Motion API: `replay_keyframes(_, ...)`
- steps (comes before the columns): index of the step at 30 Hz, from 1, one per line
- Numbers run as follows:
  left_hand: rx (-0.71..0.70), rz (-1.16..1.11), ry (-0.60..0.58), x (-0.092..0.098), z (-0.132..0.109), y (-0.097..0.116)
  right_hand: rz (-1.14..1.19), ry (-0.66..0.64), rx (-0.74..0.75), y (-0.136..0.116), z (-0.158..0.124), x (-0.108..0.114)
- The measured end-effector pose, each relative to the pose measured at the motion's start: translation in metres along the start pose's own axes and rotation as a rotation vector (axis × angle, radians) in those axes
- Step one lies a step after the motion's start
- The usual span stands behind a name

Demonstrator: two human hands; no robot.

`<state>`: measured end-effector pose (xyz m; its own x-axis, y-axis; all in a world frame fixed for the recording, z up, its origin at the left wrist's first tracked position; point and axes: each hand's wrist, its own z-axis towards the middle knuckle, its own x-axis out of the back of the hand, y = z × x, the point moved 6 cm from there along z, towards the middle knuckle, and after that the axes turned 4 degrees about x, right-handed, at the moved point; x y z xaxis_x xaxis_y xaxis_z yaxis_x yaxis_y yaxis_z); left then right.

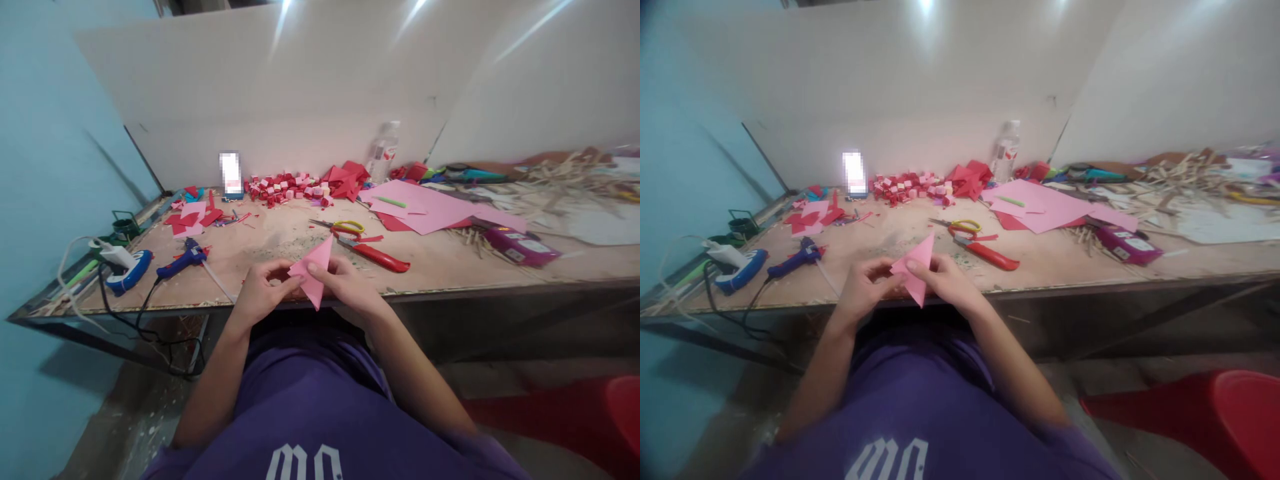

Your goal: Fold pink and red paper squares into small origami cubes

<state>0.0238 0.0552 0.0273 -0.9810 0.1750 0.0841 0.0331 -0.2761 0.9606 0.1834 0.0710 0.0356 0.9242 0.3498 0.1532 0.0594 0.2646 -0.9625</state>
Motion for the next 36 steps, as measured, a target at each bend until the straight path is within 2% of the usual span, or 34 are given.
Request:
replay_keyframes(4,0.043,-0.018,0.038,0.0029,-0.0004,-0.0051,-0.026,0.002,0.024,-0.0052,-0.0005,-0.0003)
replay_keyframes(9,0.064,-0.018,0.075,0.0038,0.0001,-0.0050,0.064,-0.014,0.017,-0.0021,-0.0022,0.0000)
replay_keyframes(30,0.126,-0.056,0.009,0.0021,-0.0013,-0.0022,0.052,0.001,0.047,0.0036,-0.0014,0.0038)
replay_keyframes(36,0.093,-0.034,-0.007,0.0003,-0.0003,0.0009,0.018,0.036,0.063,0.0023,-0.0012,0.0053)
